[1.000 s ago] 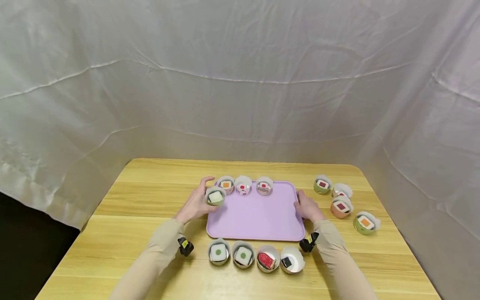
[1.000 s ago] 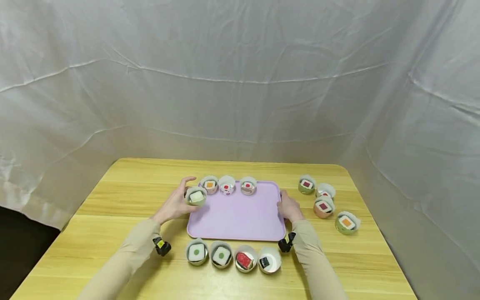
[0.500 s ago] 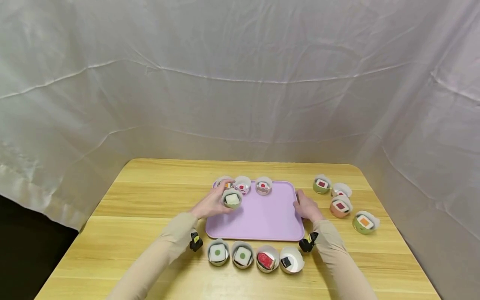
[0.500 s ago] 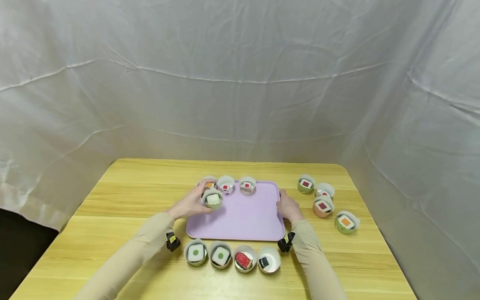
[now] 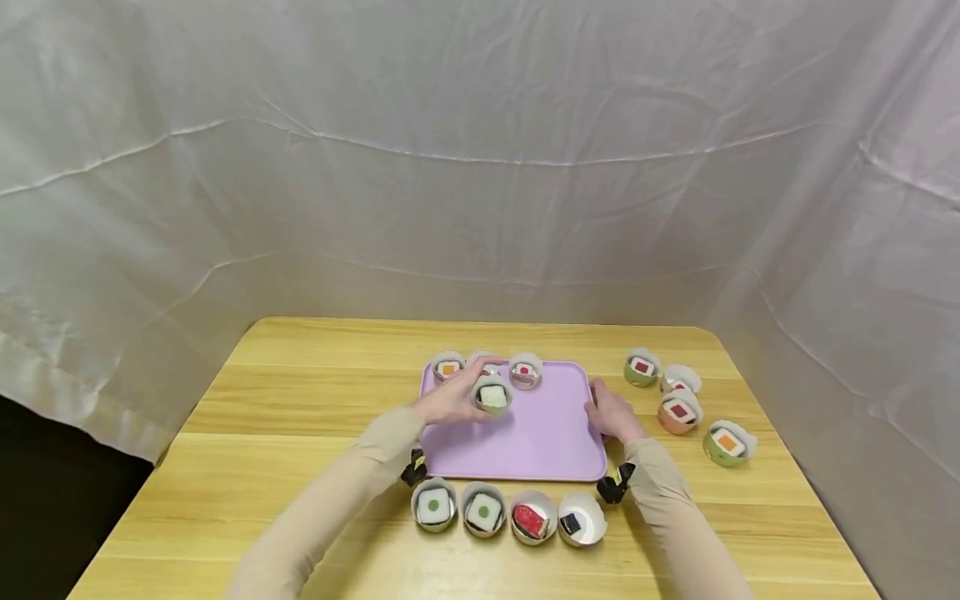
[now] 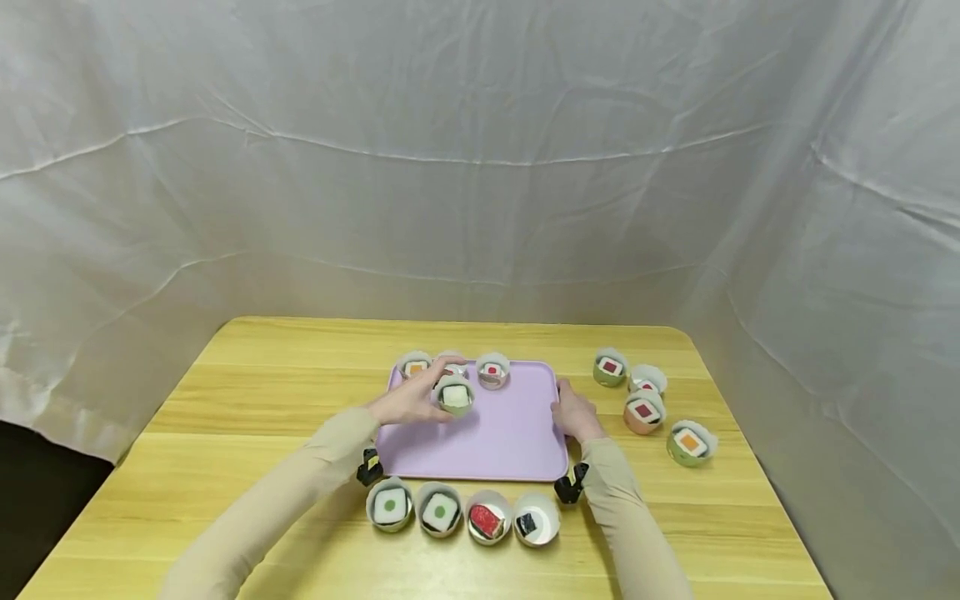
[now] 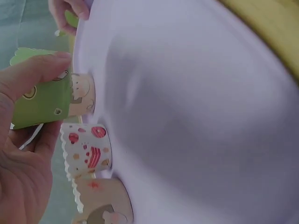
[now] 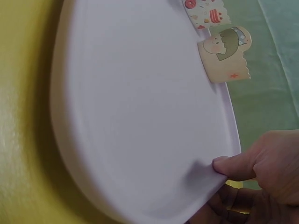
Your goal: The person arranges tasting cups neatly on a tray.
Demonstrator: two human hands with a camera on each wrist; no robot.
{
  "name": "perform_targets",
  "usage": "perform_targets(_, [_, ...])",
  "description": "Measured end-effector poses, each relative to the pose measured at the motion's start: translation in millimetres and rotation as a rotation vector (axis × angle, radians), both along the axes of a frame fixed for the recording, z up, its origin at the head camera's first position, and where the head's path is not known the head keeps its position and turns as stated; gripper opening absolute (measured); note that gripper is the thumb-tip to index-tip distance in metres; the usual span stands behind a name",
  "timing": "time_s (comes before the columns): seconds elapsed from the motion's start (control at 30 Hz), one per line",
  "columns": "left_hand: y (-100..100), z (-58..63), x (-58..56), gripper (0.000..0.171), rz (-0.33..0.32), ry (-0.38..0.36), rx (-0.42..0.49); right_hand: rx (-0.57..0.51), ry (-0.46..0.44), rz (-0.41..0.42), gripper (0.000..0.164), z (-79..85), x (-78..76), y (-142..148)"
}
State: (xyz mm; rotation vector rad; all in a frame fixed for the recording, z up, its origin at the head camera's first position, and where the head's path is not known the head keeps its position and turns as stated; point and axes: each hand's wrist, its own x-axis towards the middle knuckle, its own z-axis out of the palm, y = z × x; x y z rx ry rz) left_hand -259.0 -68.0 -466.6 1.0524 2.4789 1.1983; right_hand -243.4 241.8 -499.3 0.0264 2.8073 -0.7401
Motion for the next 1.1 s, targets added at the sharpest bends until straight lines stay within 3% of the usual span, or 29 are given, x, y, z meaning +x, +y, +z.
perform_targets(0.17, [16, 2.6, -3.9, 0.090, -0.039, 0.007, -0.021, -0.007, 0.000, -0.003, 0.044, 3.5, 0.1, 1])
perform_targets(0.37, [35, -0.3, -8.7, 0.091, -0.104, -0.026, 0.031, -0.007, -0.017, -0.008, 0.044, 3.2, -0.9, 2])
perform_targets(0.5, [47, -4.4, -11.9, 0.090, -0.139, 0.018, 0.034, 0.002, -0.011, -0.011, 0.044, -1.0, -1.5, 2])
perform_targets(0.8, [69, 4.2, -9.2, 0.092, -0.098, 0.037, -0.040, 0.009, -0.001, -0.001, 0.044, -0.1, 1.1, 1])
perform_targets(1.1, [90, 17.9, -19.1, 0.092, -0.104, 0.122, -0.072, 0.024, 0.058, 0.048, 0.039, 0.0, 1.4, 4])
